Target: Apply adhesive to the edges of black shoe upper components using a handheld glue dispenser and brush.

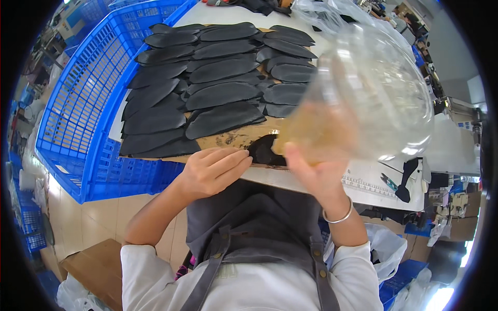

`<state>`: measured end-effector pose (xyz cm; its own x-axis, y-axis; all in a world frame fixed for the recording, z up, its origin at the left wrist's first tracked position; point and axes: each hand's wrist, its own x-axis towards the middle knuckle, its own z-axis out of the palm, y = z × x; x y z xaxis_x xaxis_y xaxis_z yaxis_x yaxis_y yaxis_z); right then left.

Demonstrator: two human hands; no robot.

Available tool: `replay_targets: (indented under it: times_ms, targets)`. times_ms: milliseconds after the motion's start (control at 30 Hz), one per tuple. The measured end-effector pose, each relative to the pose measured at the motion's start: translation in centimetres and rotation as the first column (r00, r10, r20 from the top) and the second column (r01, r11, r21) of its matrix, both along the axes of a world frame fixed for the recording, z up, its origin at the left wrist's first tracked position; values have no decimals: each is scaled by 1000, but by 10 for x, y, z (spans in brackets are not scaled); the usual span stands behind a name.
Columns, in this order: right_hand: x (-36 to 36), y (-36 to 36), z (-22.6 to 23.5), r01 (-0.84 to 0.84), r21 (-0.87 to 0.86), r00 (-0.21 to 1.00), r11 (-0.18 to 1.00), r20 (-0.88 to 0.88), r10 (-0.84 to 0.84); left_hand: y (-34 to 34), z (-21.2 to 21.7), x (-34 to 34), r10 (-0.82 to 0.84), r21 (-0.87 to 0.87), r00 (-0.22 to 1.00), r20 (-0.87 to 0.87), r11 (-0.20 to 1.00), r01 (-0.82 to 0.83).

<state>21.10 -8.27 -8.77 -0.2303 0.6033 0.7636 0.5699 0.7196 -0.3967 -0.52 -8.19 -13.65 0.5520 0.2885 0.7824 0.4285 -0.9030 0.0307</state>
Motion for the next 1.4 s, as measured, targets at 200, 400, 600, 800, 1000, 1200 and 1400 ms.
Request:
replay_targets:
  times_ms: [200, 400, 600, 800, 1000, 1200, 1400]
  targets:
    - [71, -22, -3, 338, -110, 932, 935, -96, -348, 0, -5, -1, 44, -24, 999, -10, 999, -44]
    - [33, -32, 10, 47, -155, 960, 987, -267, -88, 1, 0, 1, 27, -49, 1000, -4, 998, -27]
    - [-26, -11, -4, -250, -293, 961, 923, -195, 198, -5, -19, -11, 133, 96, 986, -100, 988, -123]
    - [44, -25, -19, -60, -265, 998, 962, -5, 61, -2, 4, 3, 50, -26, 997, -57, 998, -52]
    - [115, -31, -9, 447, -172, 875, 878, -119, -469, -1, 23, 8, 47, -231, 998, -31, 972, -53]
    - [109, -30, -28, 229, -243, 629, 943, -702, -333, 1, 54, 51, 44, -373, 999, -20, 927, -48]
    - [111, -30, -35, 137, -304, 534, 943, -779, -329, 14, 72, 103, -62, -545, 976, -210, 836, -64]
